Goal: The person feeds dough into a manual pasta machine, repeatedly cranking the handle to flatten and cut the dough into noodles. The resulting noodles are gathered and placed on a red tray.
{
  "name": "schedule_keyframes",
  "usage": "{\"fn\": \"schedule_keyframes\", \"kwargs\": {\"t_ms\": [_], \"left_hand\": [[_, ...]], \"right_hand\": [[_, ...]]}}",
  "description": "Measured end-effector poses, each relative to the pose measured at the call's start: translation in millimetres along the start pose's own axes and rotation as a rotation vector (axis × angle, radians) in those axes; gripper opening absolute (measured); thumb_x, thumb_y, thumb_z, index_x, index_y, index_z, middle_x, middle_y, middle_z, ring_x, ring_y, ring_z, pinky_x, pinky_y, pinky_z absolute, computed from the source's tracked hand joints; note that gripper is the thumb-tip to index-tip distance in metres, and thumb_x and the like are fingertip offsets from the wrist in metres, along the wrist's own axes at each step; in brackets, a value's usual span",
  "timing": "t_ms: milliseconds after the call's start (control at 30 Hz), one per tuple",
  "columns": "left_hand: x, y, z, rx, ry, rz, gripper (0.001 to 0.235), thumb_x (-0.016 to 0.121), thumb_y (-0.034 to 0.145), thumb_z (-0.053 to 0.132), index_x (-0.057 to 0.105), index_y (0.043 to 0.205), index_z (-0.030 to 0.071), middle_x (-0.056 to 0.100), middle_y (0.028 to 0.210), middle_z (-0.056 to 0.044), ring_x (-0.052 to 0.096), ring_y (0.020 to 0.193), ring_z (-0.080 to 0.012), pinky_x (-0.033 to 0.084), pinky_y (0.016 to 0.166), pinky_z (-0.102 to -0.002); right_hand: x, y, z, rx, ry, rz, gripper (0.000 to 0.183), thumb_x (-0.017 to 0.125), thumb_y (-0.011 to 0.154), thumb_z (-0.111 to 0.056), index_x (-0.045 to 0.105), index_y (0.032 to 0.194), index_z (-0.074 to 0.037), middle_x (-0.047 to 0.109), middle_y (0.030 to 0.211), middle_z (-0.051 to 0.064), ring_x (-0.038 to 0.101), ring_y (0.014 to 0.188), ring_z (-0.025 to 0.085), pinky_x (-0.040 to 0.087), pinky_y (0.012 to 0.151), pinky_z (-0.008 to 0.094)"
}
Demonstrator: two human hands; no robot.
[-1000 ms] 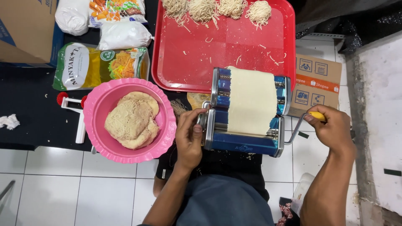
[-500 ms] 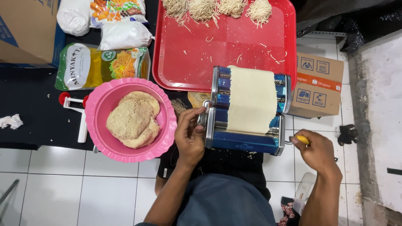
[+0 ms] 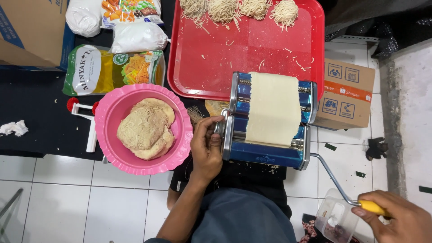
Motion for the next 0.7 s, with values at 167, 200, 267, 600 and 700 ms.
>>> {"fn": "schedule_keyframes", "kwargs": {"t_ms": [167, 200, 267, 600, 700], "left_hand": [[1.5, 2.3, -5.9, -0.009, -0.024, -0.019, 0.043, 0.044, 0.108, 0.042, 0.061, 0.126, 0.006, 0.058, 0.115, -0.008, 0.060, 0.095, -0.0161, 0.052, 0.080, -0.026], [1.4, 1.1, -6.4, 0.002, -0.017, -0.018, 0.042, 0.044, 0.109, 0.041, 0.061, 0.126, 0.006, 0.058, 0.115, -0.008, 0.060, 0.093, -0.0155, 0.051, 0.077, -0.026], [2.2, 0.2, -5.7, 0.013, -0.012, -0.019, 0.041, 0.044, 0.109, 0.040, 0.061, 0.126, 0.006, 0.058, 0.114, -0.008, 0.059, 0.091, -0.0149, 0.050, 0.075, -0.025], [3.3, -2.6, -4.2, 0.041, -0.051, 0.009, 0.047, 0.043, 0.109, 0.043, 0.061, 0.127, 0.003, 0.059, 0.118, -0.011, 0.064, 0.104, -0.0207, 0.054, 0.087, -0.030], [3.9, -3.0, -5.5, 0.047, -0.073, 0.005, 0.048, 0.044, 0.109, 0.043, 0.060, 0.128, 0.002, 0.058, 0.119, -0.012, 0.064, 0.107, -0.0219, 0.055, 0.090, -0.031]], "right_hand": [[-16.0, 30.2, 23.5, -0.566, 0.364, 0.474, 0.024, 0.080, 0.080, -0.017, 0.072, 0.101, -0.010, 0.074, 0.084, -0.001, 0.061, 0.075, 0.015, 0.046, 0.085, 0.033], [-24.7, 38.9, 19.5, -0.603, 0.387, 0.549, 0.019, 0.079, 0.088, -0.006, 0.070, 0.104, -0.004, 0.071, 0.093, 0.006, 0.061, 0.084, 0.019, 0.046, 0.092, 0.034], [-40.2, 63.2, 6.0, -0.638, 0.408, 0.625, 0.016, 0.079, 0.096, 0.004, 0.068, 0.107, 0.001, 0.069, 0.102, 0.012, 0.060, 0.094, 0.024, 0.045, 0.099, 0.034], [-62.9, 188.0, -50.1, -0.387, 0.514, -0.042, 0.014, 0.075, 0.093, -0.011, 0.080, 0.089, 0.000, 0.071, 0.076, 0.009, 0.056, 0.073, 0.018, 0.040, 0.068, 0.031], [-41.6, 201.2, -52.6, -0.334, 0.573, -0.209, 0.022, 0.070, 0.096, -0.010, 0.079, 0.084, 0.006, 0.070, 0.076, 0.014, 0.057, 0.072, 0.023, 0.044, 0.068, 0.034]]}}
Point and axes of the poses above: each hand's wrist, its own y-axis towards the middle knuckle, its own x-axis out of the palm, z = x × y, the point moved 4 cm from there along y, towards the middle knuckle
